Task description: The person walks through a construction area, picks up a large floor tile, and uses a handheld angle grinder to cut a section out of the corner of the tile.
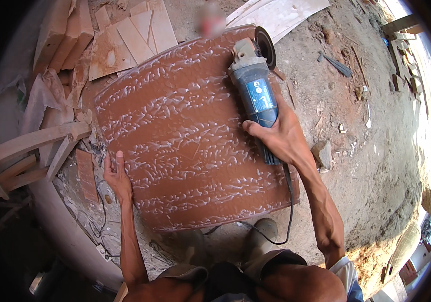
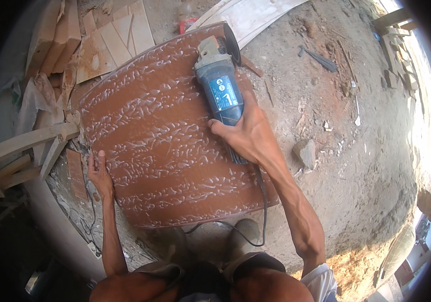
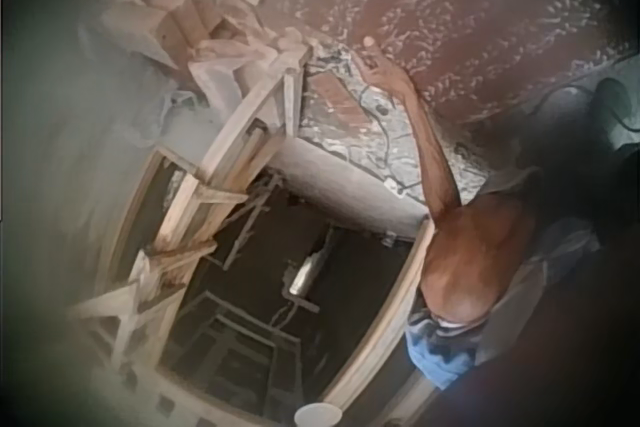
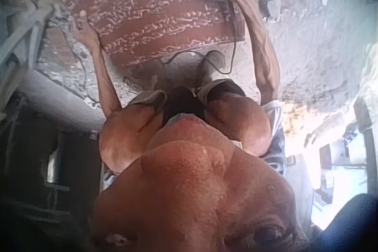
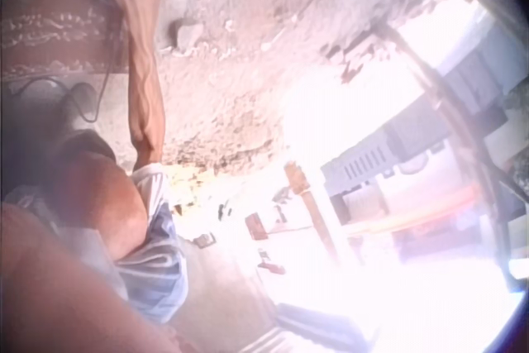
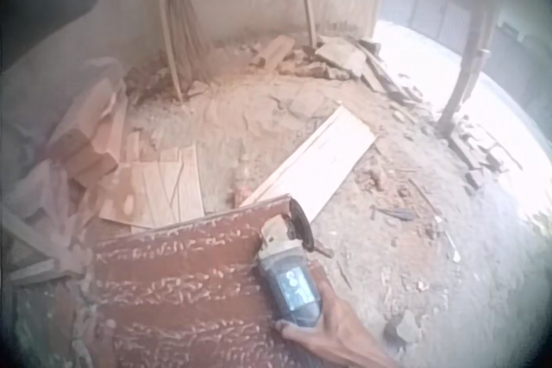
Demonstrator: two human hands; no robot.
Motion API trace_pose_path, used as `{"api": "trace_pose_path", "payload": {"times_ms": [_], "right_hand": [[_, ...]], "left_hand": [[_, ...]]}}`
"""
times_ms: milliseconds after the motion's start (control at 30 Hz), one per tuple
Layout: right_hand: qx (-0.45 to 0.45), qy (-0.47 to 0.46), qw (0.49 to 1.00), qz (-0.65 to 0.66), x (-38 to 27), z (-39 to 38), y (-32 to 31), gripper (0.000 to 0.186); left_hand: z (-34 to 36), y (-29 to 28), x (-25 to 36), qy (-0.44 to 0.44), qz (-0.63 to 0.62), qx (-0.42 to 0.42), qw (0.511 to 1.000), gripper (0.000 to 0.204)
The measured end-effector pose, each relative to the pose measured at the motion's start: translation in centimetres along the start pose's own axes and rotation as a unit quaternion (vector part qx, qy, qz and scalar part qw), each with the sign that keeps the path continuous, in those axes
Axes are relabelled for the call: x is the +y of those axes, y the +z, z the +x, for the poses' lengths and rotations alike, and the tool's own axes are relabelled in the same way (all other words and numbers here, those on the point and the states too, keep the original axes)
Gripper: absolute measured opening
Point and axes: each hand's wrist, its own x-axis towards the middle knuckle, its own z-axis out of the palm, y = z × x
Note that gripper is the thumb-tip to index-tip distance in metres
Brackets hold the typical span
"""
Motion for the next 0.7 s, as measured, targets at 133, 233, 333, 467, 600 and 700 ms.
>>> {"api": "trace_pose_path", "payload": {"times_ms": [133, 233, 333, 467, 600, 700], "right_hand": [[0.003, -0.01, 1.0, 0.002, 0.4, 0.5, 0.0, 0.098], [-0.003, -0.014, 1.0, 0.005, 0.5, 0.9, 0.0, 0.101], [-0.005, -0.013, 1.0, -0.004, 0.4, 1.1, -0.2, 0.105], [-0.005, -0.006, 1.0, -0.004, 0.4, 1.2, -0.3, 0.109], [-0.001, -0.011, 1.0, -0.002, 0.6, 1.3, -0.1, 0.11], [-0.002, -0.016, 1.0, 0.0, 0.9, 1.4, -0.2, 0.11]], "left_hand": [[0.1, 0.3, -0.2, -0.018, -0.005, -0.003, 1.0, 0.059], [0.0, 0.6, -0.1, -0.022, -0.009, -0.006, 1.0, 0.061], [0.1, 0.5, -0.3, -0.02, -0.003, -0.005, 1.0, 0.062], [0.1, 0.7, -0.2, -0.025, 0.002, -0.007, 1.0, 0.063], [0.2, 0.4, -0.6, -0.017, 0.021, -0.004, 1.0, 0.065], [-0.1, 0.9, -0.1, -0.021, 0.013, -0.008, 1.0, 0.066]]}}
